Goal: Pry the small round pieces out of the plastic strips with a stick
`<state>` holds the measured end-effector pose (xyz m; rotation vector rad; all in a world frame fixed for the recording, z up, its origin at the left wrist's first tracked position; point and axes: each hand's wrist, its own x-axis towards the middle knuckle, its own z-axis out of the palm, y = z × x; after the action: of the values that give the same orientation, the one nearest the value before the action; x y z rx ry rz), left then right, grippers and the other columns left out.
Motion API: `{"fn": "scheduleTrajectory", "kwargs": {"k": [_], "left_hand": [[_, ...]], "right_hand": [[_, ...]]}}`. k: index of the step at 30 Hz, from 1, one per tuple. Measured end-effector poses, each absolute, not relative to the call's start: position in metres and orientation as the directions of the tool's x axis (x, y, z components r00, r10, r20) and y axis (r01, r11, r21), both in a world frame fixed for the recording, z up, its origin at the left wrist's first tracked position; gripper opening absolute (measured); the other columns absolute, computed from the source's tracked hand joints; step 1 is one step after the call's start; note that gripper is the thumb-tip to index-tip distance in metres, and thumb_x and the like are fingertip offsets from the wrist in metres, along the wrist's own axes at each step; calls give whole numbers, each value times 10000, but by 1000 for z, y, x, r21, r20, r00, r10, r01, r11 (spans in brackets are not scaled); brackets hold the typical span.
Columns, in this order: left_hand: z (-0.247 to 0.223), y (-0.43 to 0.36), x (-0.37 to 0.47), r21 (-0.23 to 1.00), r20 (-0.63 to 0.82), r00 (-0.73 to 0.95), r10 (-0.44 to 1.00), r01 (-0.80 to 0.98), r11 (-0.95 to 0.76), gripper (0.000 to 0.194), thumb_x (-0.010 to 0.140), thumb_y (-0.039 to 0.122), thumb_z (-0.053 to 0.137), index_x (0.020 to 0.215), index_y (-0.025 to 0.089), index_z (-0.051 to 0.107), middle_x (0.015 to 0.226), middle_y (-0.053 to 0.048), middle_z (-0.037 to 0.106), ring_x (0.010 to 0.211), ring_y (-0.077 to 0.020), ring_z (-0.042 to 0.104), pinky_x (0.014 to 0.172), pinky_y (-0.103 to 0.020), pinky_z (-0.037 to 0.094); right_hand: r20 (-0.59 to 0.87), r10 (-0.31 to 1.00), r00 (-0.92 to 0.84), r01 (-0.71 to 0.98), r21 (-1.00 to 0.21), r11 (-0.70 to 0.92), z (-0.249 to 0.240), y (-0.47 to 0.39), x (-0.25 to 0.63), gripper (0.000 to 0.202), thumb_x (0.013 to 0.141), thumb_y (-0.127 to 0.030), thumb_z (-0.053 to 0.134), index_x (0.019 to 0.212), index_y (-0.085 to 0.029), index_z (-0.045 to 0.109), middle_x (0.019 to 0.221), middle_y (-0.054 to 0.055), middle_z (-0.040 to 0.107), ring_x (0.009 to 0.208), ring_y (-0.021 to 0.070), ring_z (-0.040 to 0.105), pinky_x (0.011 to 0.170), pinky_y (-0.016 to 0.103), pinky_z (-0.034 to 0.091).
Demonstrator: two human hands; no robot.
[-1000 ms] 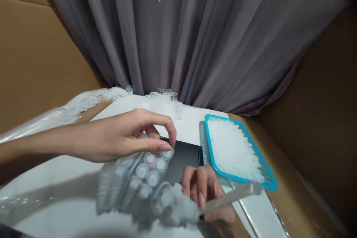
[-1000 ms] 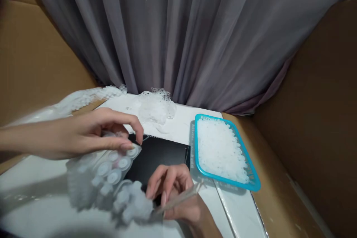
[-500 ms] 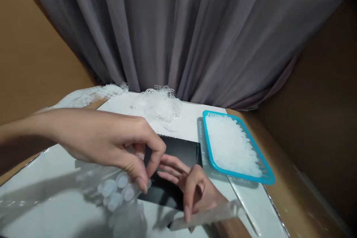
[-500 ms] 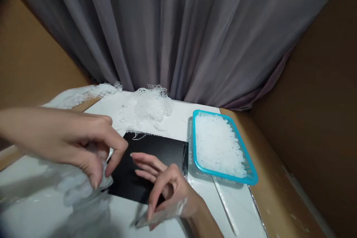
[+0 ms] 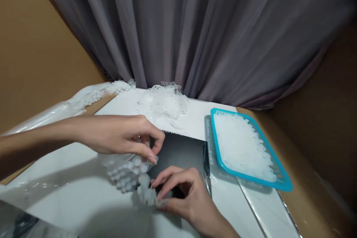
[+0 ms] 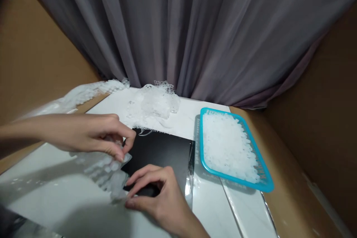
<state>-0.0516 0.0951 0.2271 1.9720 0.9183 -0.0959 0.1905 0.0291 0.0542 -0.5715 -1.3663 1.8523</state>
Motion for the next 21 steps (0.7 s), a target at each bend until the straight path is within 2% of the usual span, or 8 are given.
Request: {"fn": "scheduleTrajectory", "kwargs": {"k": [4,9,12,14,16,18,19,21], "left_hand": [[229,96,-59,701,-417,722,552,642,-310,297,1049,507,695,971,220,695,867,-3,771,761,-145,696,666,-209,482],[253,93,-62,634,-538,663,521,725,-269,203,1032,446,718,964,255,729,867,2,787,746,-166,712,633,-227,487],[262,98,-56,614,-531,696,484,709,-346,182,1015,397,736,885,270,755,726,11,742,621,-166,659,543,-258,428],[256,103,-44,574,-419,760,497,645,-504,206,993,362,764,804,282,754,614,20,674,545,-169,587,506,-294,361],[238,110,-24,460,-230,847,480,529,-713,210,950,282,808,750,295,743,578,32,643,509,-167,521,498,-325,305],[211,117,2,283,-69,939,337,342,-896,108,949,385,842,914,309,774,605,26,657,543,-189,545,524,-337,323],[196,120,14,183,4,957,290,285,-941,173,973,453,817,1036,298,776,640,13,680,576,-202,578,549,-341,349],[170,125,32,130,75,948,309,298,-946,238,1055,454,712,1126,231,757,858,-75,770,762,-236,674,656,-355,423]], "right_hand": [[112,746,-656,-284,-953,-107,51,27,188,204,700,-336,1051,842,-300,909,1415,103,745,1339,342,702,1246,555,467],[132,705,-697,-180,-984,7,52,19,182,206,700,-279,1052,836,-336,908,1728,15,459,1584,399,465,1290,573,420],[144,682,-717,-185,-983,14,53,12,178,184,727,-281,1038,839,-345,907,1746,-13,430,1615,404,417,1293,569,433],[141,694,-706,-201,-980,-5,55,12,184,203,731,-284,1036,880,-336,908,1709,15,491,1590,402,463,1298,570,437],[98,671,-735,-159,-987,-31,57,15,202,228,730,-274,1035,914,-320,908,1609,49,608,1535,407,543,1280,558,469],[-3,590,-808,-28,-999,-43,61,20,232,195,772,-254,1007,930,-309,907,1461,66,724,1485,413,602,1242,537,519],[-78,584,-808,67,-997,-41,63,21,250,168,820,-238,971,954,-309,901,1430,71,741,1492,402,600,1246,539,515],[-151,659,-737,207,-978,8,67,18,285,190,865,-236,935,1020,-328,878,1456,78,731,1534,396,556,1222,552,539]]}}
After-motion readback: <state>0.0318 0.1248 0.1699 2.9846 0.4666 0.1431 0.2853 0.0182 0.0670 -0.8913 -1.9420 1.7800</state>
